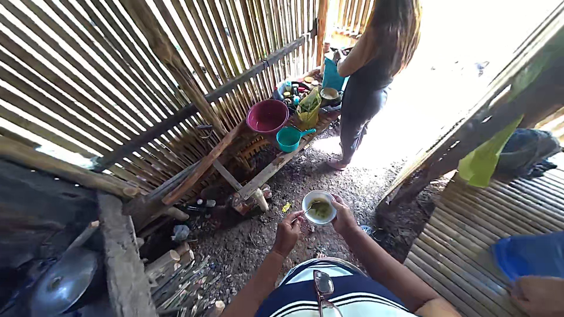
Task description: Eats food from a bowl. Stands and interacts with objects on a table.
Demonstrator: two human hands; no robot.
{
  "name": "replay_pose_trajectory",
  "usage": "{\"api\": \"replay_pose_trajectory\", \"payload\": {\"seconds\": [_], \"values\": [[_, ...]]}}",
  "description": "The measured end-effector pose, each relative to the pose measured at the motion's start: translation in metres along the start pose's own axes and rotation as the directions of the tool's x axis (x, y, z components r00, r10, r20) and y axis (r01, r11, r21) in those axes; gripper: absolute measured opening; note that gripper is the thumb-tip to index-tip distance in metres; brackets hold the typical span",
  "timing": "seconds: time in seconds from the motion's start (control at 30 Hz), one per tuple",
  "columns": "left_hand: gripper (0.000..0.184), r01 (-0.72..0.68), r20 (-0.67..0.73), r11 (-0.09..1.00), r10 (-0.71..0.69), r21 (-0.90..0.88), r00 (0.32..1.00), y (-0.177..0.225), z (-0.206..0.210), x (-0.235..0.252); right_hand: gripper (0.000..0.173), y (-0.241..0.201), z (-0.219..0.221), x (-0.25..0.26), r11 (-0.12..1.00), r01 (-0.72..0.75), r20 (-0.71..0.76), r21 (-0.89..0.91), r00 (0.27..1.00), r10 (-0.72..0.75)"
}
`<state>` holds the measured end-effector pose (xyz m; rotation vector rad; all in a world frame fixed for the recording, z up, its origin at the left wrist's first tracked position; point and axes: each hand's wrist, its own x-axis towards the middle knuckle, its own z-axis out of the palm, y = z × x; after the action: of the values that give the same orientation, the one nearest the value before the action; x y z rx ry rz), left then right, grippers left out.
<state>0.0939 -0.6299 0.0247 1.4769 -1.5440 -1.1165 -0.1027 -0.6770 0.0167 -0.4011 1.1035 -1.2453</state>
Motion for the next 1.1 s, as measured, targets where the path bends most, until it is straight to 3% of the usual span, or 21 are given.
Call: {"api": "replay_pose_trajectory", "payload": {"seconds": [0.1,0.37,0.57,0.83,0.97,1.1], "values": [[0.037,0.175,0.011,0.955,-0.177,-0.241,0.984,0.012,0.008,0.069,0.036,-0.027,0.012,0.06,0.999,0.029,0.045,-0.036,0.999,-0.027],[0.069,0.11,0.157,0.944,-0.063,-0.312,0.986,0.003,0.003,0.216,0.036,-0.075,0.033,0.193,0.999,0.04,0.007,-0.013,0.999,-0.04],[0.075,0.064,0.341,0.99,-0.019,-0.123,0.94,-0.037,-0.009,0.364,0.036,-0.094,0.035,0.305,0.998,0.057,-0.102,0.035,0.993,-0.053],[0.045,0.108,0.424,0.964,-0.206,0.243,0.882,-0.051,-0.011,0.555,0.04,-0.128,0.04,0.432,0.975,0.173,-0.308,0.141,0.944,-0.123],[0.043,-0.066,0.514,0.922,-0.152,0.381,0.844,-0.039,0.014,0.634,0.038,-0.148,0.038,0.492,0.975,0.166,-0.414,0.149,0.906,-0.09],[0.041,-0.273,0.544,0.819,-0.057,0.505,0.837,-0.034,0.053,0.711,0.037,-0.175,0.02,0.56,0.974,0.186,-0.354,0.125,0.926,-0.131]]}}
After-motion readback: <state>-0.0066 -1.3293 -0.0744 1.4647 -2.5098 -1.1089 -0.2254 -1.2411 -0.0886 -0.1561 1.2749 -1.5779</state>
